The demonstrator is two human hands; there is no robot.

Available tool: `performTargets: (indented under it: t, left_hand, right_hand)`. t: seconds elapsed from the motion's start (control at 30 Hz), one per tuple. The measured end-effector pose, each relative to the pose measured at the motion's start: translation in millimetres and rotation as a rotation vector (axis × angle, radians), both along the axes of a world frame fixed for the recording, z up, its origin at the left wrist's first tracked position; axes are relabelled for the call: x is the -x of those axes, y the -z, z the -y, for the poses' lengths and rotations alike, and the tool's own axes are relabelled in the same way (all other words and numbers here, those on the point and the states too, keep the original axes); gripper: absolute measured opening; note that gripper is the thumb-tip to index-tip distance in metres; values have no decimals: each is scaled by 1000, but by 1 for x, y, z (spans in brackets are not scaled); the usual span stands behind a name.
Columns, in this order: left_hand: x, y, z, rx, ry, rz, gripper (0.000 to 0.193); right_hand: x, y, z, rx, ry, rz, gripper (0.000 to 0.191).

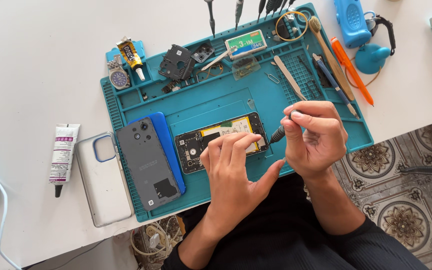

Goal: The person repairs a disassembled smartphone on a repair mat. They use a screwdriver to unscrew screws from the phone's internal frame, set the screwdriver down, then use tweezers to lift and reposition small internal components, holding the phone up at the end to work on its edge.

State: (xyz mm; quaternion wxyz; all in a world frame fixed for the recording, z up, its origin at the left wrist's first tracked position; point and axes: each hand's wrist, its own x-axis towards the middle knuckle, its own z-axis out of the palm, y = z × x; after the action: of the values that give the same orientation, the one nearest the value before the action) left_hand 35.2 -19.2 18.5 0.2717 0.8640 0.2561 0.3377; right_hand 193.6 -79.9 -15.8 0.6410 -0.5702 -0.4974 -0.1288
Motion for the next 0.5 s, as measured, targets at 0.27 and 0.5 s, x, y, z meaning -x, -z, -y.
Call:
performTargets:
  t: [0.27,0.5]
  left_hand:
    - [4,0,2,34,57,134,89]
    - [17,-6,-6,209,329,125,112]
  right_hand:
    - [-3,-10,0,-60,-191,94,18]
    - [-6,-16,1,-82,-207,142,17]
